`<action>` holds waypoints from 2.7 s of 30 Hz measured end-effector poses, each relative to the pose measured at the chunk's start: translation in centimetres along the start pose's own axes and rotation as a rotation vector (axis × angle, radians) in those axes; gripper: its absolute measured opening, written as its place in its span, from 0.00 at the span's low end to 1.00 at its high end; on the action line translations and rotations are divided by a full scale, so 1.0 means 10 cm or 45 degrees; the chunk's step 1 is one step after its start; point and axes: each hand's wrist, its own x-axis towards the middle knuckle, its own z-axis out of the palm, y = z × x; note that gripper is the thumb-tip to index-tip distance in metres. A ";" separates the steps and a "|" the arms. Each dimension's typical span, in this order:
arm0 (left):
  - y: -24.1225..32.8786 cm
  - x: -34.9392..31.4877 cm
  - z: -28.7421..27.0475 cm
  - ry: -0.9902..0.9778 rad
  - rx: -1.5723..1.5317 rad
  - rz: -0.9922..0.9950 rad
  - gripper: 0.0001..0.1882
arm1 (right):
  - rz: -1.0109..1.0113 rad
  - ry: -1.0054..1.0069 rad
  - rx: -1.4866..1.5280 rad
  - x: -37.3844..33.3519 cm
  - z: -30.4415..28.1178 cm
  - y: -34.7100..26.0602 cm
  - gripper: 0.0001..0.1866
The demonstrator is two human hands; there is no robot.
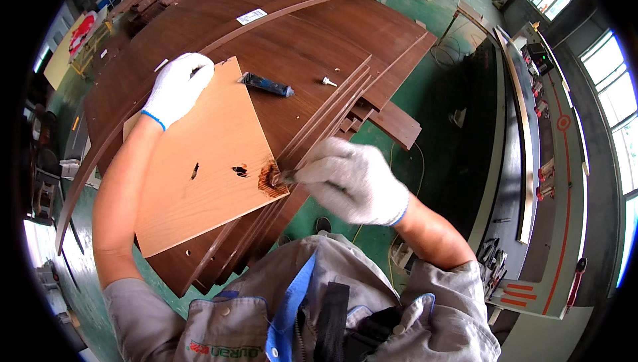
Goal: The person repairs wooden panels by applying a dark filler from a tube onto a small board, then uses a small spatula to spread the filler into cracks and holes on the edges of long wooden planks.
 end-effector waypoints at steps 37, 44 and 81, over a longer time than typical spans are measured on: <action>-0.08 0.04 0.01 -0.015 -0.018 0.027 0.13 | 0.180 -0.687 -0.865 0.78 -0.31 -0.75 0.09; -0.06 0.03 0.01 -0.013 0.006 0.028 0.14 | 0.094 -0.179 -0.110 0.41 -0.21 -0.28 0.10; -0.05 0.00 0.00 -0.020 0.037 -0.037 0.12 | 0.086 -0.681 -0.725 0.81 -0.40 -0.70 0.07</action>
